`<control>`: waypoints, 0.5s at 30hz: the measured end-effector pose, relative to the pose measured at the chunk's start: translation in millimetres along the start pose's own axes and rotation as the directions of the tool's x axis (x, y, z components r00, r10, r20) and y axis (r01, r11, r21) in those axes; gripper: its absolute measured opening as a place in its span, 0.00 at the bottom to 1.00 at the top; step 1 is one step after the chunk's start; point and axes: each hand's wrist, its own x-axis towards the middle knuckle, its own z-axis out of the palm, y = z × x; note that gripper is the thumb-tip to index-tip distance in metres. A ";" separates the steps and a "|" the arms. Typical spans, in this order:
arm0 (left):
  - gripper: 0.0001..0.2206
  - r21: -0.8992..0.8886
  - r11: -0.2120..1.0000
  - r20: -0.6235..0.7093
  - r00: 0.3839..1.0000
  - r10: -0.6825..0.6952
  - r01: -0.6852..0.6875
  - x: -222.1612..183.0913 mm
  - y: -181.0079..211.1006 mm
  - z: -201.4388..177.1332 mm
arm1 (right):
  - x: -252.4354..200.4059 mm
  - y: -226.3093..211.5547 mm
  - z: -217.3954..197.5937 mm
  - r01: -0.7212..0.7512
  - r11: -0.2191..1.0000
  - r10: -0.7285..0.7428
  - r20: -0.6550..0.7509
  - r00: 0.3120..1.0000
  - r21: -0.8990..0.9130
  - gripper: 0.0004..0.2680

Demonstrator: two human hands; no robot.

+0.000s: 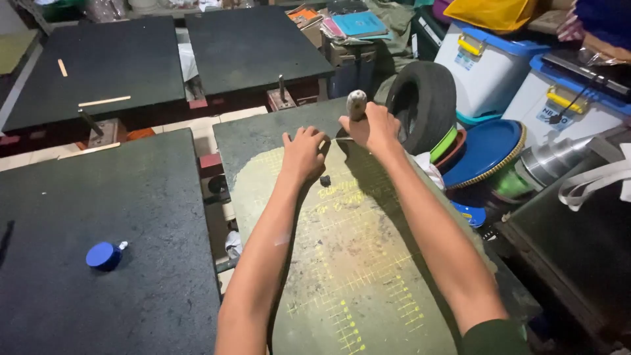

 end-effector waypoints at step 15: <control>0.10 0.004 1.000 -0.017 1.000 -0.017 0.017 -6.8 10.2 -5.3 | -11.0 6.5 7.6 0.032 0.998 -0.030 0.045 0.999 -0.047 0.27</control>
